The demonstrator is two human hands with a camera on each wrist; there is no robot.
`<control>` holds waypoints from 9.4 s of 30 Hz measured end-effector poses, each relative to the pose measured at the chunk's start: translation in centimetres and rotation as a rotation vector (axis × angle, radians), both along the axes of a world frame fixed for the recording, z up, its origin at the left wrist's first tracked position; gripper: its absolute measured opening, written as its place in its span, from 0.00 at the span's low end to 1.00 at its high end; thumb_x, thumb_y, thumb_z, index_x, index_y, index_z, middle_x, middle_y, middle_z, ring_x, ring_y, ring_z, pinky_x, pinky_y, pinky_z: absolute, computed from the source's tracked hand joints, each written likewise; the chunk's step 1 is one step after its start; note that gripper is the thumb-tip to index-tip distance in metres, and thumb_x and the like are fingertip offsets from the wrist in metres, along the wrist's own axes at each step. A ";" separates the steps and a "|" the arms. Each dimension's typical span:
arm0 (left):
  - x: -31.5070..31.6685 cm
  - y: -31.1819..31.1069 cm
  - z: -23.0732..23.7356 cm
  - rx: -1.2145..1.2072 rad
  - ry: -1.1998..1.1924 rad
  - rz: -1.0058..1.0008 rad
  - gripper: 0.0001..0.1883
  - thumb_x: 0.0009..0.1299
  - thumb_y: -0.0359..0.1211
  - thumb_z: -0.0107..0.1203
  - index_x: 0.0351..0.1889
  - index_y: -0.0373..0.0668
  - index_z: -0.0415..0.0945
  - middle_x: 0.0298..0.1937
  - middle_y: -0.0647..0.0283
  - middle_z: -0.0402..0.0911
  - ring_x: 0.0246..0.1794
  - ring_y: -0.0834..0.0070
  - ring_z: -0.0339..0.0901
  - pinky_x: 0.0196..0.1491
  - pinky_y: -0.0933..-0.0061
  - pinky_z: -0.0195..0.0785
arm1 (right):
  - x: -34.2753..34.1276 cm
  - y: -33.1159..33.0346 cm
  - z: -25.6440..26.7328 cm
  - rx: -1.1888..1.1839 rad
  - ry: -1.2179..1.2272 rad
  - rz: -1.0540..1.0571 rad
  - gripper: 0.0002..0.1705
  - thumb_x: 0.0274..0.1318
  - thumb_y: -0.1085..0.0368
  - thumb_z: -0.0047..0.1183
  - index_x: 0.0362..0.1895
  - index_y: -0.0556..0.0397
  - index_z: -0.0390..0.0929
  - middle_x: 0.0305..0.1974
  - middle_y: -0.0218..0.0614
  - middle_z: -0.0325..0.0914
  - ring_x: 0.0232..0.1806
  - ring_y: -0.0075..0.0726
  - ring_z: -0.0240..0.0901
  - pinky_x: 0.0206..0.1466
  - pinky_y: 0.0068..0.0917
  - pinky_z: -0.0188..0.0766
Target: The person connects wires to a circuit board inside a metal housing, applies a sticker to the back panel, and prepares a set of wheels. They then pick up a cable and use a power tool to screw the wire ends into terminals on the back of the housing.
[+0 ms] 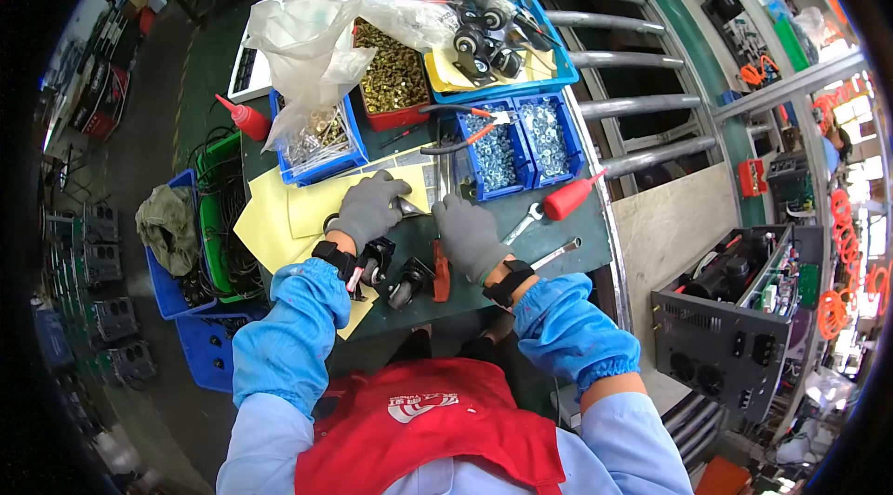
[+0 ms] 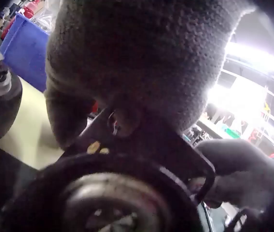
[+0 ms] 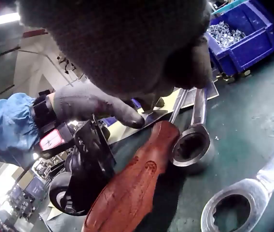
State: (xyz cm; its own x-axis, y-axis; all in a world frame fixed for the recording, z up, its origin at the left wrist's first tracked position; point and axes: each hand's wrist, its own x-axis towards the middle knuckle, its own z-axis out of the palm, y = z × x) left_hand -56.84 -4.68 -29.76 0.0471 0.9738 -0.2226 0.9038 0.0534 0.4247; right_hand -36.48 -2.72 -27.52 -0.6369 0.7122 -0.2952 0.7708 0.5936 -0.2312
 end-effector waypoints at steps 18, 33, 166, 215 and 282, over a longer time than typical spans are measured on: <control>-3.6 0.3 -2.2 -0.110 -0.515 0.056 0.26 0.56 0.19 0.46 0.52 0.43 0.82 0.52 0.52 0.80 0.53 0.59 0.77 0.57 0.69 0.68 | -3.8 -1.1 -3.8 0.021 0.372 -0.343 0.10 0.53 0.57 0.59 0.37 0.47 0.81 0.44 0.38 0.77 0.41 0.51 0.79 0.44 0.44 0.76; 9.9 -0.6 14.0 -0.180 -0.928 -0.256 0.26 0.66 0.48 0.62 0.45 0.31 0.79 0.39 0.63 0.81 0.38 0.77 0.78 0.40 0.74 0.71 | 13.0 -7.6 15.0 -0.337 1.123 -1.131 0.14 0.53 0.62 0.64 0.36 0.62 0.85 0.26 0.29 0.79 0.28 0.19 0.70 0.32 0.23 0.67; 26.5 -15.4 10.8 -0.329 -0.956 -0.709 0.15 0.72 0.36 0.54 0.51 0.37 0.80 0.42 0.63 0.83 0.41 0.73 0.78 0.48 0.72 0.71 | 29.7 -33.8 9.8 -0.250 1.290 -1.846 0.14 0.56 0.63 0.53 0.45 0.55 0.76 0.28 0.28 0.73 0.25 0.21 0.68 0.23 0.22 0.66; 126.8 -19.8 29.8 -0.519 -1.346 -1.292 0.16 0.64 0.26 0.56 0.49 0.28 0.76 0.40 0.60 0.81 0.38 0.75 0.79 0.43 0.75 0.74 | 100.1 -44.5 28.1 0.709 1.586 -1.531 0.23 0.65 0.66 0.43 0.61 0.62 0.73 0.31 0.31 0.79 0.22 0.17 0.68 0.24 0.17 0.66; 92.5 -28.1 7.8 -0.833 -0.638 -0.815 0.18 0.72 0.35 0.54 0.53 0.32 0.79 0.37 0.64 0.82 0.34 0.79 0.76 0.38 0.76 0.71 | 119.2 -66.3 6.1 1.249 -0.258 -2.004 0.14 0.61 0.56 0.53 0.28 0.50 0.81 0.25 0.44 0.78 0.27 0.49 0.76 0.31 0.45 0.71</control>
State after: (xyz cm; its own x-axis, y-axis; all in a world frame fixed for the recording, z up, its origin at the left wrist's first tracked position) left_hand 35.68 -32.77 -22.00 0.8667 0.2022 -0.4559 0.4570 0.0443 0.8884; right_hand 82.68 -69.05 -21.45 0.7501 -0.0028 0.6613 0.2937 -0.8946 -0.3369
